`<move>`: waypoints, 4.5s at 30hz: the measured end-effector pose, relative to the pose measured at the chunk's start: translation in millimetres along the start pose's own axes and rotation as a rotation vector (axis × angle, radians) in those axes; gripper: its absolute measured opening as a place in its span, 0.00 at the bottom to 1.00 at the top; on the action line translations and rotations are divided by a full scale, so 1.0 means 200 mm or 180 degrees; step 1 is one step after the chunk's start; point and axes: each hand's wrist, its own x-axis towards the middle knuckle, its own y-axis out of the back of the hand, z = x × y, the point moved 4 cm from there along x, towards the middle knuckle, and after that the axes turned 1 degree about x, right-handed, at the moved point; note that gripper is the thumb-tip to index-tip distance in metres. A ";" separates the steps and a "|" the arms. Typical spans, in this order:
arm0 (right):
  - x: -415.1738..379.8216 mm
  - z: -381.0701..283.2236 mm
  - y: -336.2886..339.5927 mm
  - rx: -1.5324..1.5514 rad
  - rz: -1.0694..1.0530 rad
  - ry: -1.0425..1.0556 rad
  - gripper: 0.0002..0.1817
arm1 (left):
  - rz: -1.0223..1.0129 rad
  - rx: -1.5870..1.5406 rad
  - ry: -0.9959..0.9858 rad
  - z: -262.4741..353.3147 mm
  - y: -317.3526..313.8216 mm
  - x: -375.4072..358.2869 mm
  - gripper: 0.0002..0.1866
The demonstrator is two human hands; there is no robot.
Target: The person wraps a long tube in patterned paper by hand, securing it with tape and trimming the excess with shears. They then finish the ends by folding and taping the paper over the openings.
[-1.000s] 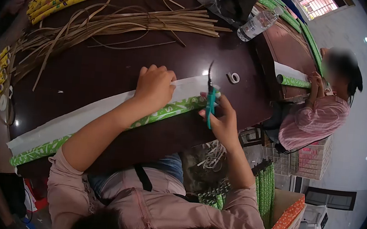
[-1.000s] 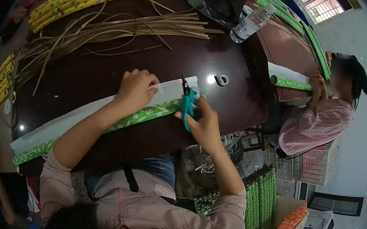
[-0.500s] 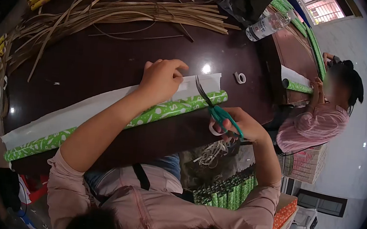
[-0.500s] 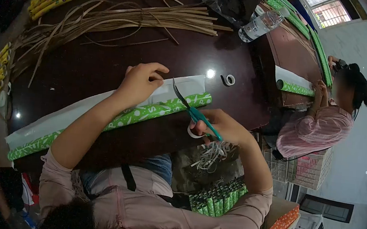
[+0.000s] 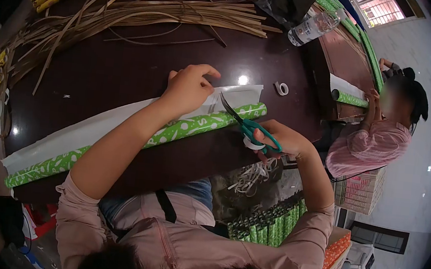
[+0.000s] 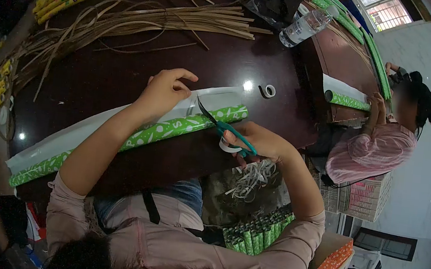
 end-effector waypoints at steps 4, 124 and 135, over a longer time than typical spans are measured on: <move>0.02 0.04 0.01 -0.0048 0.0036 -0.0016 0.42 | -0.0019 -0.0090 0.0033 -0.01 -0.01 0.01 0.17; 0.26 0.06 0.42 0.1261 0.2538 0.1224 0.20 | 0.0239 0.0924 -0.0565 0.07 -0.02 -0.05 0.14; -0.05 0.09 0.31 -0.0192 0.2241 0.1960 0.32 | 0.0283 0.0860 -0.0618 0.04 -0.03 -0.03 0.10</move>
